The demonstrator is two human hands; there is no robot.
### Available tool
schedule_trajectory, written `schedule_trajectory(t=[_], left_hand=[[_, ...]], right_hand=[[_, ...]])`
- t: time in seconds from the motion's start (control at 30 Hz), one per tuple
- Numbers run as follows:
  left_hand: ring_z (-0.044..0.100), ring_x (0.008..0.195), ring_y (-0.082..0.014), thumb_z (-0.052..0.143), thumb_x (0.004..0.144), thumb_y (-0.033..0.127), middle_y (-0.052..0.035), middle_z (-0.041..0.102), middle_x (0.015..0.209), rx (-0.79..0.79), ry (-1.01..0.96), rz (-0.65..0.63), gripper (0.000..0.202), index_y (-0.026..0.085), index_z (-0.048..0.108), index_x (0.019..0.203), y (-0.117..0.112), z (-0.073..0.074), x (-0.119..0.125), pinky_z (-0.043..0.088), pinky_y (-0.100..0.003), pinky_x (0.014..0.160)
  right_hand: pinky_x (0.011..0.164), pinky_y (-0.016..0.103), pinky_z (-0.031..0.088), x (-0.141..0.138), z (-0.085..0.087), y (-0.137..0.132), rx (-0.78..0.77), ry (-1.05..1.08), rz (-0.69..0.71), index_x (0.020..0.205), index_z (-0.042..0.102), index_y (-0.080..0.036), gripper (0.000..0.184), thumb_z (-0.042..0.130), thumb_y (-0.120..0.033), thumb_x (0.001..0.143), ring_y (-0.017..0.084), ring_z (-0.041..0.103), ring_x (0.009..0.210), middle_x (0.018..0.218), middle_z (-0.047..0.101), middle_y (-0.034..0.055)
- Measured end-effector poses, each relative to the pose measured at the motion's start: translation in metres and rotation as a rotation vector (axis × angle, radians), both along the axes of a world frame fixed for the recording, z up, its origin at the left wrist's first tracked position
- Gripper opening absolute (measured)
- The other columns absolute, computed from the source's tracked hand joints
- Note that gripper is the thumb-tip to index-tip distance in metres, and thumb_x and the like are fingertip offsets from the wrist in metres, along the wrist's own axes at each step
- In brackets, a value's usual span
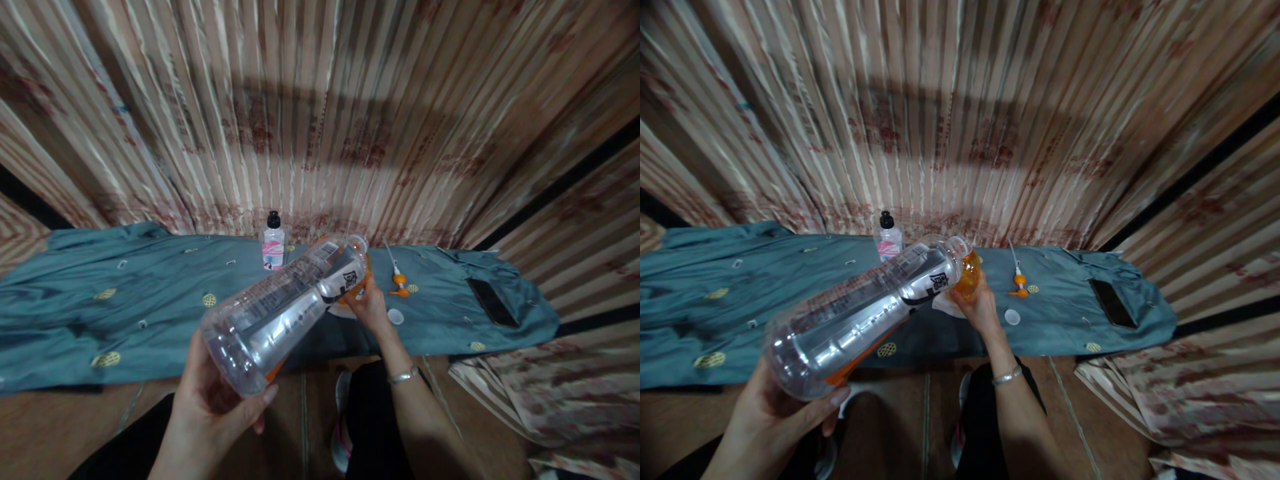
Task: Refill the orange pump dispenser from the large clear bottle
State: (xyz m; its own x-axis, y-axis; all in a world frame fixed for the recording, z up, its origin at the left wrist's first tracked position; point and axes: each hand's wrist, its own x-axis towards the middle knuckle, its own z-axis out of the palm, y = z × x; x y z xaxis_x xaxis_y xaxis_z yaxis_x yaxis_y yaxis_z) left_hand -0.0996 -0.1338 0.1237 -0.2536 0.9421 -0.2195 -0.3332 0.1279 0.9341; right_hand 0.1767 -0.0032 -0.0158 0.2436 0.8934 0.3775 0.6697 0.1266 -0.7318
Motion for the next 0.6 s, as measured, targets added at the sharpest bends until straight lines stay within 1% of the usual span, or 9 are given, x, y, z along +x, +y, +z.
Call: schedule_trajectory(t=[0.17, 0.3, 0.37, 0.5, 0.6], left_hand=[[0.052, 0.038, -0.0078, 0.111, 0.03, 0.026, 0.0041, 0.078, 0.087, -0.018, 0.023, -0.005, 0.111, 0.025, 0.06, 0.129, -0.0007, 0.0003, -0.0011, 0.05, -0.02, 0.032], [0.053, 0.039, -0.0077, 0.111, 0.03, 0.027, 0.0046, 0.077, 0.088, -0.015, 0.044, -0.013, 0.108, 0.026, 0.063, 0.127, 0.0, -0.0001, -0.0021, 0.05, -0.021, 0.032], [0.053, 0.039, -0.0083, 0.111, 0.03, 0.027, 0.0051, 0.076, 0.085, -0.014, 0.036, -0.015, 0.108, 0.027, 0.063, 0.127, 0.0006, -0.0003, -0.0022, 0.049, -0.02, 0.032], [0.053, 0.04, -0.008, 0.11, 0.029, 0.024, 0.0036, 0.078, 0.09, -0.002, 0.013, -0.002, 0.106, 0.026, 0.063, 0.124, 0.0013, -0.0009, -0.002, 0.049, -0.019, 0.032], [0.053, 0.039, -0.0083, 0.11, 0.031, 0.026, 0.0052, 0.076, 0.084, 0.013, 0.053, -0.001, 0.105, 0.026, 0.064, 0.125, 0.0009, -0.0033, -0.0024, 0.05, -0.019, 0.032]], right_hand=[[0.084, 0.048, 0.066, 0.0002, -0.0007, 0.0004, -0.016, -0.005, -0.015, 0.137, 0.056, -0.02, 0.071, 0.076, -0.055, 0.079, 0.036, 0.081, 0.101, 0.114, 0.082, 0.0139], [0.085, 0.05, 0.066, 0.0, 0.0002, 0.0, -0.017, -0.015, -0.01, 0.138, 0.056, -0.019, 0.072, 0.074, -0.059, 0.081, 0.037, 0.08, 0.101, 0.116, 0.082, 0.0149], [0.085, 0.05, 0.066, -0.0001, 0.0007, -0.0004, -0.02, -0.013, -0.009, 0.139, 0.056, -0.018, 0.074, 0.074, -0.059, 0.081, 0.037, 0.08, 0.101, 0.115, 0.082, 0.0152], [0.083, 0.047, 0.066, 0.0002, 0.0004, -0.0006, -0.026, -0.021, -0.018, 0.139, 0.056, -0.019, 0.071, 0.076, -0.055, 0.081, 0.036, 0.081, 0.099, 0.113, 0.082, 0.0134], [0.082, 0.046, 0.066, 0.0007, -0.0004, -0.0001, -0.01, -0.03, -0.005, 0.137, 0.057, -0.02, 0.069, 0.075, -0.055, 0.081, 0.035, 0.081, 0.099, 0.113, 0.082, 0.0131]])
